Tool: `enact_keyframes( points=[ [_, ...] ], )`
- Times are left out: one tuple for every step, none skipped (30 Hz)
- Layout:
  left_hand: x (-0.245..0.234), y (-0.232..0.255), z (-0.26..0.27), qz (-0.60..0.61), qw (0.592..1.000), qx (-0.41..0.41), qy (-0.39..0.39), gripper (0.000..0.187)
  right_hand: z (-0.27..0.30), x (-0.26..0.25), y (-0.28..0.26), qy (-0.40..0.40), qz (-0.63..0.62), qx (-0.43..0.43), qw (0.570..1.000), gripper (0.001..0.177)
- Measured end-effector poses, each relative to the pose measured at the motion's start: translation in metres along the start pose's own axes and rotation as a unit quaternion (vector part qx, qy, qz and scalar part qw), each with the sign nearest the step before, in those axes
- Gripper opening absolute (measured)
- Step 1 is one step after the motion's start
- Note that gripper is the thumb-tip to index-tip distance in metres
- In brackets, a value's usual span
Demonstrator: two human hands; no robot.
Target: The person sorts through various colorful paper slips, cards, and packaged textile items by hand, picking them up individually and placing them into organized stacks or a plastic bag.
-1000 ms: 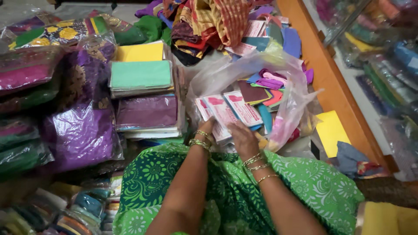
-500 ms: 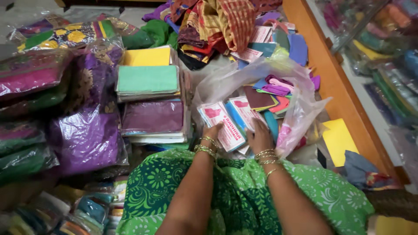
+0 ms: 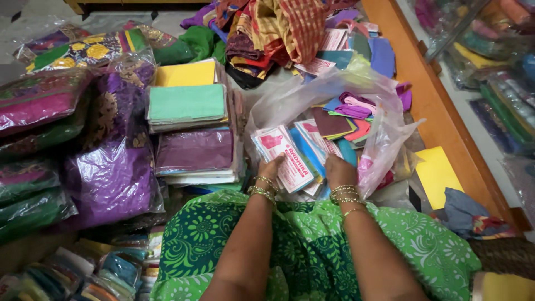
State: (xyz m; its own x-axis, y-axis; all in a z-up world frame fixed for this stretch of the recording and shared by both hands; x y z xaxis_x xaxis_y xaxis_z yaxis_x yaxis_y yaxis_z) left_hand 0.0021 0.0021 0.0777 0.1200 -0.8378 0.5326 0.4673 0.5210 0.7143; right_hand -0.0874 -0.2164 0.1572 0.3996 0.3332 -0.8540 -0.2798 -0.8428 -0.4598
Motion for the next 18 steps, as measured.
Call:
enact_keyframes(
  points=[
    [-0.001, 0.0, 0.0, 0.0, 1.0, 0.001, -0.001, 0.044, 0.0, -0.005, 0.001, 0.034, 0.001, -0.004, 0.999, 0.023],
    [-0.002, 0.002, -0.001, -0.007, 1.0, 0.016, -0.009, 0.044, 0.001, -0.011, 0.002, 0.068, 0.003, -0.008, 0.998, 0.021],
    [-0.001, 0.003, -0.001, -0.014, 0.999, 0.031, -0.017, 0.043, 0.003, -0.012, 0.001, 0.069, 0.003, -0.008, 0.998, 0.021],
    [-0.001, 0.003, 0.0, -0.013, 0.999, 0.031, -0.019, 0.043, 0.004, -0.014, -0.001, 0.079, 0.006, -0.003, 0.997, 0.021],
    [-0.001, 0.002, 0.002, -0.003, 0.999, 0.026, -0.019, 0.044, 0.007, -0.017, -0.005, 0.089, 0.009, 0.002, 0.996, 0.021],
    [0.0, 0.002, 0.002, 0.007, 1.0, 0.021, -0.019, 0.045, 0.011, -0.02, -0.013, 0.091, 0.01, 0.002, 0.996, 0.021],
    [0.0, 0.003, 0.0, 0.008, 0.999, 0.022, -0.022, 0.045, 0.018, -0.022, -0.029, 0.096, -0.019, -0.055, 0.994, 0.018],
    [-0.004, 0.0, -0.002, -0.029, 0.999, 0.015, -0.005, 0.044, 0.028, -0.025, -0.047, 0.099, -0.047, -0.113, 0.988, 0.019],
    [-0.007, -0.005, -0.006, -0.065, 0.998, 0.008, 0.011, 0.044, 0.037, -0.025, -0.065, 0.06, -0.027, -0.158, 0.985, 0.015],
    [-0.01, -0.011, -0.011, -0.065, 0.998, 0.006, 0.012, 0.044, 0.048, -0.025, -0.083, 0.02, -0.008, -0.202, 0.979, 0.013],
    [-0.009, -0.012, -0.017, -0.046, 0.998, 0.048, -0.012, 0.046, 0.056, -0.031, -0.096, 0.019, -0.007, -0.202, 0.979, 0.013],
    [-0.008, -0.013, -0.023, -0.029, 0.995, 0.091, -0.036, 0.048, 0.066, -0.043, -0.113, 0.054, -0.051, -0.254, 0.964, 0.016],
    [-0.01, -0.017, -0.028, -0.028, 0.995, 0.09, -0.036, 0.048, 0.074, -0.055, -0.128, 0.089, -0.094, -0.304, 0.944, 0.021],
    [-0.011, -0.019, -0.033, -0.022, 0.995, 0.09, -0.036, 0.048, 0.077, -0.062, -0.136, 0.089, -0.093, -0.304, 0.944, 0.021],
    [-0.01, -0.019, -0.034, -0.016, 0.995, 0.09, -0.035, 0.047, 0.077, -0.063, -0.142, 0.047, -0.101, -0.289, 0.951, 0.021],
    [-0.01, -0.015, -0.033, -0.015, 0.995, 0.09, -0.035, 0.047, 0.077, -0.063, -0.145, 0.004, -0.108, -0.273, 0.956, 0.021],
    [-0.013, -0.015, -0.032, -0.025, 0.999, 0.028, 0.007, 0.048, 0.077, -0.063, -0.147, 0.004, -0.108, -0.274, 0.956, 0.021],
    [-0.015, -0.014, -0.028, -0.036, 0.998, -0.036, 0.049, 0.061, 0.081, -0.064, -0.152, 0.033, -0.079, -0.314, 0.946, 0.023]
  ],
)
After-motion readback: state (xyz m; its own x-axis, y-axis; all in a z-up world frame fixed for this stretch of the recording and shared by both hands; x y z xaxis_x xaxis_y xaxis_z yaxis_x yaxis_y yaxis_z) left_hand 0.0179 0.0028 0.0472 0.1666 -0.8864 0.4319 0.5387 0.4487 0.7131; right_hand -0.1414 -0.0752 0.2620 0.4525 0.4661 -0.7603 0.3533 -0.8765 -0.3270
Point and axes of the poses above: each hand's wrist, its own z-axis away from the middle knuckle, its own x-axis out of the palm, y = z × x, the point moved 5 cm from there along -z, towards the middle knuckle, and after that the axes turned 2 degrees about y, right-handed, at the moved point
